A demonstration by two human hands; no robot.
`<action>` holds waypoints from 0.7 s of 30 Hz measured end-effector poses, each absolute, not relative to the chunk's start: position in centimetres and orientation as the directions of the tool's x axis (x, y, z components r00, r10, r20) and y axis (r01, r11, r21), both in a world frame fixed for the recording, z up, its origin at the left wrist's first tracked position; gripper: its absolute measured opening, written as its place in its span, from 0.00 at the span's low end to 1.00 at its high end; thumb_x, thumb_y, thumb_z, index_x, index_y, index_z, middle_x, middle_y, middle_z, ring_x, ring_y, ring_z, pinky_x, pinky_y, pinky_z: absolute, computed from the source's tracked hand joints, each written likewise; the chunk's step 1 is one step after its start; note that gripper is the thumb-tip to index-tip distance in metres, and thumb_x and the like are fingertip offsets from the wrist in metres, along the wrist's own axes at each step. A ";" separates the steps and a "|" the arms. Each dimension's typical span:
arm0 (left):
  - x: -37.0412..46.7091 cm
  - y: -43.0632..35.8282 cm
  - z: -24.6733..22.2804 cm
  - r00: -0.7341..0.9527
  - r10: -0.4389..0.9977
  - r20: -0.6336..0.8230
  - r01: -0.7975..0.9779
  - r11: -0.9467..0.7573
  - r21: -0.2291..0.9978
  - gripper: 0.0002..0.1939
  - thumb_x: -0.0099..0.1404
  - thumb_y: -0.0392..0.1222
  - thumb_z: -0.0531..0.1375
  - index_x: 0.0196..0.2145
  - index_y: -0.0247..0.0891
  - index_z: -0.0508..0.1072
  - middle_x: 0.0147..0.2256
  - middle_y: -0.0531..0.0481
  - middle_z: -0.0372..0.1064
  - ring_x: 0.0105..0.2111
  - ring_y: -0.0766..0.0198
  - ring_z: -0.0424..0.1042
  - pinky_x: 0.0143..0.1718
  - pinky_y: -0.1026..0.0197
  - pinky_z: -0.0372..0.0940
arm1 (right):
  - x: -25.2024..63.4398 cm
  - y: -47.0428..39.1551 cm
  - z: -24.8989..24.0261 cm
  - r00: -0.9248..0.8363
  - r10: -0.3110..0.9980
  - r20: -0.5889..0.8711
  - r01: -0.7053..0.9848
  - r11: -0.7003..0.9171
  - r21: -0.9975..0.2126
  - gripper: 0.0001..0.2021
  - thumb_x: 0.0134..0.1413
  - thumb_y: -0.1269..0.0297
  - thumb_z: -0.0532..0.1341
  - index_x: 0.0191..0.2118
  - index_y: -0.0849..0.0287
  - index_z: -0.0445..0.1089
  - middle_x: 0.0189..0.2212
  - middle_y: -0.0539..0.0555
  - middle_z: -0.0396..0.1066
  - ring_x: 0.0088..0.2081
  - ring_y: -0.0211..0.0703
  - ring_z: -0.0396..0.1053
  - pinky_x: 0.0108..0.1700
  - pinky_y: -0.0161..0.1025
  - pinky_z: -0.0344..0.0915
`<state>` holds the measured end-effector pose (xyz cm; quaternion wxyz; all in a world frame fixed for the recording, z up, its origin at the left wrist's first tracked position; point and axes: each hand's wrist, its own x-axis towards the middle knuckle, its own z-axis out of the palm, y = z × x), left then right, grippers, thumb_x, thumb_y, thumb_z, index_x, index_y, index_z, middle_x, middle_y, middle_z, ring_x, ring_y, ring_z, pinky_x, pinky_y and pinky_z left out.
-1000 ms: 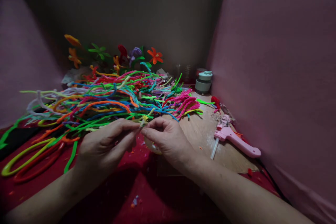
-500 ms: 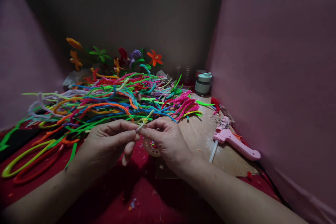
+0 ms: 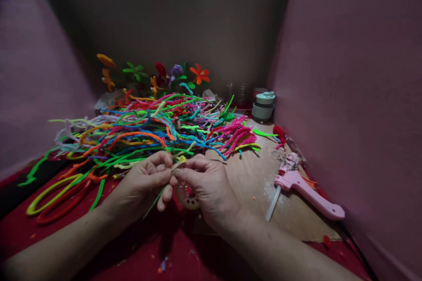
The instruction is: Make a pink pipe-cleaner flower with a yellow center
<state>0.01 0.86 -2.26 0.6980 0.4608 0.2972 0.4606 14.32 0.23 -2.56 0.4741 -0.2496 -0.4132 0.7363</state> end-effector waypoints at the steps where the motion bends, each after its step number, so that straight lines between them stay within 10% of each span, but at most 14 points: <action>1: 0.0 0.8 -2.2 0.396 0.918 0.009 -0.354 0.143 0.924 0.06 0.58 0.34 0.58 0.32 0.37 0.63 0.22 0.54 0.70 0.15 0.68 0.68 0.13 0.68 0.64 | 14.2 0.2 -2.5 -0.432 0.902 0.030 -0.502 -0.213 -0.838 0.09 0.46 0.63 0.60 0.23 0.61 0.64 0.15 0.49 0.65 0.17 0.38 0.63 0.24 0.37 0.59; 11: -0.5 0.0 -2.1 0.223 0.951 0.213 0.392 -0.287 0.874 0.05 0.59 0.39 0.57 0.29 0.36 0.71 0.19 0.56 0.62 0.19 0.72 0.61 0.21 0.69 0.58 | 14.4 0.8 -3.1 -0.074 0.997 -0.030 -0.305 -0.051 -0.951 0.07 0.41 0.63 0.65 0.21 0.61 0.70 0.20 0.47 0.61 0.23 0.33 0.57 0.26 0.32 0.54; 21: -0.5 -0.3 -0.9 0.259 0.965 -0.032 0.113 0.003 0.994 0.09 0.58 0.44 0.58 0.27 0.34 0.69 0.16 0.59 0.54 0.13 0.77 0.50 0.14 0.72 0.46 | 14.3 0.3 -2.3 -0.224 0.974 -0.033 -0.493 -0.143 -0.858 0.07 0.37 0.64 0.68 0.24 0.61 0.72 0.21 0.47 0.64 0.24 0.32 0.59 0.28 0.32 0.56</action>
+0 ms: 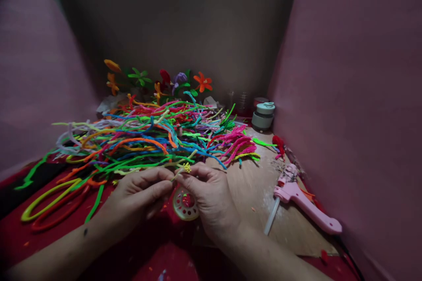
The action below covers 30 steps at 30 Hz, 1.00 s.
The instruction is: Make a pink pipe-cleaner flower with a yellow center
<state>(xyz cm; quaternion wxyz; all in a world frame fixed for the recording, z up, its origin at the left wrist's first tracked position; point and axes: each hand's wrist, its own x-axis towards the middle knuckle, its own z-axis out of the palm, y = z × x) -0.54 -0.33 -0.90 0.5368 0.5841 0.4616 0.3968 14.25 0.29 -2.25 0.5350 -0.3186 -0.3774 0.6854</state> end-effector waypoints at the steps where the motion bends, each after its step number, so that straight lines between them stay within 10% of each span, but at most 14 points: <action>1: -0.5 -0.3 -0.8 0.273 0.961 -0.042 0.081 0.020 0.997 0.09 0.57 0.44 0.58 0.27 0.34 0.69 0.16 0.58 0.55 0.13 0.77 0.51 0.14 0.72 0.46 | 14.3 0.2 -2.3 -0.232 0.973 -0.019 -0.491 -0.134 -0.861 0.07 0.38 0.64 0.68 0.24 0.61 0.72 0.22 0.47 0.65 0.24 0.32 0.59 0.28 0.32 0.56; 12: -1.2 0.8 -1.5 0.636 0.741 -0.217 -0.260 0.470 0.844 0.07 0.58 0.41 0.57 0.27 0.35 0.68 0.16 0.59 0.58 0.08 0.80 0.41 0.07 0.73 0.45 | 14.9 0.6 -2.2 -0.259 0.966 0.018 -0.421 -0.096 -0.902 0.07 0.37 0.65 0.68 0.21 0.61 0.70 0.22 0.47 0.62 0.23 0.32 0.59 0.26 0.32 0.56; 21: -0.4 -0.4 -1.0 0.225 0.946 0.235 0.291 -0.296 0.910 0.06 0.57 0.41 0.58 0.25 0.36 0.72 0.17 0.55 0.63 0.17 0.72 0.60 0.19 0.70 0.57 | 14.7 0.7 -2.6 -0.211 0.977 -0.032 -0.331 -0.103 -0.938 0.08 0.36 0.62 0.68 0.23 0.62 0.73 0.22 0.47 0.61 0.22 0.31 0.57 0.22 0.31 0.53; 30: -0.7 0.3 -0.7 0.452 0.874 -0.180 -0.052 0.227 0.973 0.13 0.60 0.44 0.56 0.22 0.34 0.66 0.14 0.54 0.63 0.10 0.71 0.62 0.10 0.71 0.56 | 14.9 0.4 -1.7 -0.239 0.968 0.071 -0.379 -0.026 -0.925 0.06 0.40 0.64 0.66 0.22 0.61 0.73 0.23 0.47 0.60 0.26 0.32 0.59 0.29 0.32 0.55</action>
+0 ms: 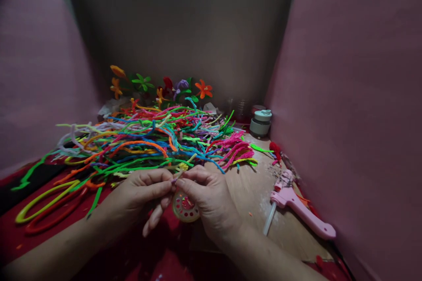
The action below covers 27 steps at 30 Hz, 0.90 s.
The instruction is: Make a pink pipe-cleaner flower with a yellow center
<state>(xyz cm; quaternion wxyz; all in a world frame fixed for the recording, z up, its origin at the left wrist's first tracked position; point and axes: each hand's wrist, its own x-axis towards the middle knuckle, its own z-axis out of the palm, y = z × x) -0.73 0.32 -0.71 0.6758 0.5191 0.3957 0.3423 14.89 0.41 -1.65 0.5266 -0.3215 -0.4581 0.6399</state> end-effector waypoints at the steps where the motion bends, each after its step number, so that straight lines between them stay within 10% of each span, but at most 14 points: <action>1: -0.8 0.4 -0.8 0.474 0.859 -0.191 -0.077 0.257 0.963 0.12 0.60 0.43 0.55 0.22 0.34 0.66 0.14 0.54 0.64 0.10 0.71 0.62 0.09 0.71 0.56 | 14.9 0.4 -1.7 -0.243 0.968 0.066 -0.377 -0.032 -0.926 0.06 0.40 0.64 0.66 0.21 0.62 0.73 0.23 0.47 0.61 0.26 0.32 0.59 0.28 0.32 0.55; 19: -0.4 0.2 -1.9 0.652 0.729 -0.209 -0.258 0.472 0.843 0.14 0.62 0.46 0.52 0.26 0.33 0.68 0.14 0.52 0.66 0.06 0.72 0.58 0.04 0.71 0.51 | 14.8 0.5 -3.0 -0.388 0.918 -0.085 -0.477 -0.279 -0.834 0.07 0.41 0.64 0.67 0.27 0.63 0.73 0.19 0.49 0.69 0.21 0.32 0.63 0.25 0.30 0.56; 27: 0.0 -0.3 -0.5 0.279 0.956 -0.085 0.211 0.025 0.977 0.07 0.53 0.41 0.61 0.26 0.34 0.68 0.18 0.56 0.64 0.13 0.73 0.61 0.14 0.71 0.57 | 15.1 0.5 -2.6 -0.167 0.985 0.045 -0.232 0.005 -0.973 0.09 0.41 0.63 0.67 0.20 0.63 0.72 0.20 0.46 0.60 0.24 0.30 0.57 0.26 0.30 0.53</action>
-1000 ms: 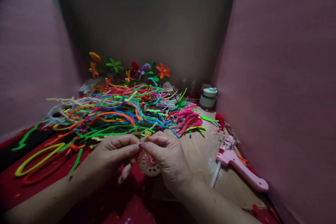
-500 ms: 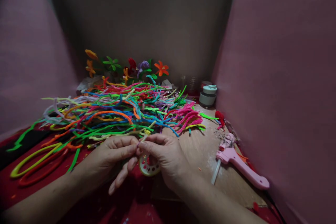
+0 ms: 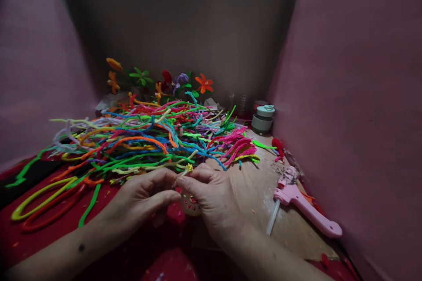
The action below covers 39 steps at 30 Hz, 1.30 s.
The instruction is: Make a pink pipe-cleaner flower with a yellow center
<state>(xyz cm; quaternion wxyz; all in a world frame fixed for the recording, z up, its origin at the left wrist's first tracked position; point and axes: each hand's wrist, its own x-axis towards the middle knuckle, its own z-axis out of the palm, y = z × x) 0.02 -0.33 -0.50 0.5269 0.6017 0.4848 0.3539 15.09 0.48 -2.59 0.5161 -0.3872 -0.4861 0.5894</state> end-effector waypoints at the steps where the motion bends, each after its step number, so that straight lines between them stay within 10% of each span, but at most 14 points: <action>1: 0.1 -0.4 -0.5 0.259 0.962 -0.080 0.222 0.021 0.975 0.07 0.53 0.41 0.60 0.25 0.34 0.68 0.17 0.56 0.64 0.12 0.73 0.60 0.14 0.70 0.57 | 15.0 0.4 -2.6 -0.166 0.985 0.036 -0.223 -0.002 -0.975 0.09 0.41 0.62 0.66 0.20 0.63 0.72 0.19 0.46 0.60 0.23 0.30 0.57 0.25 0.30 0.52; 10: 0.0 -0.6 -0.5 0.289 0.949 -0.130 0.091 0.108 0.990 0.10 0.57 0.44 0.57 0.25 0.35 0.67 0.14 0.57 0.62 0.10 0.71 0.62 0.11 0.70 0.58 | 14.6 -0.2 -2.4 -0.317 0.948 -0.028 -0.387 -0.156 -0.909 0.09 0.46 0.62 0.63 0.31 0.62 0.71 0.23 0.49 0.65 0.24 0.33 0.61 0.26 0.32 0.56; 21: -0.1 -0.5 -1.1 0.401 0.901 -0.163 -0.061 0.204 0.977 0.13 0.60 0.44 0.56 0.22 0.34 0.65 0.15 0.56 0.63 0.07 0.74 0.60 0.07 0.74 0.53 | 15.3 0.7 -2.1 -0.213 0.970 0.115 -0.117 0.092 -0.989 0.06 0.43 0.64 0.64 0.23 0.60 0.73 0.23 0.48 0.59 0.30 0.36 0.58 0.32 0.35 0.56; 33: -0.7 0.7 -1.8 0.588 0.799 -0.125 -0.369 0.402 0.838 0.11 0.63 0.41 0.52 0.27 0.33 0.69 0.13 0.58 0.60 0.05 0.76 0.52 0.05 0.71 0.56 | 15.4 0.6 -2.0 -0.287 0.957 -0.046 -0.407 -0.166 -0.898 0.08 0.38 0.65 0.67 0.26 0.61 0.69 0.21 0.48 0.68 0.22 0.33 0.62 0.27 0.33 0.57; 39: -0.4 0.6 -2.1 0.602 0.784 -0.149 -0.316 0.406 0.858 0.14 0.65 0.41 0.49 0.26 0.33 0.68 0.14 0.54 0.65 0.08 0.72 0.61 0.07 0.73 0.56 | 15.5 -0.1 -0.8 -0.199 0.978 -0.056 -0.114 -0.080 -0.990 0.04 0.39 0.67 0.64 0.26 0.61 0.73 0.21 0.49 0.66 0.21 0.32 0.59 0.24 0.32 0.54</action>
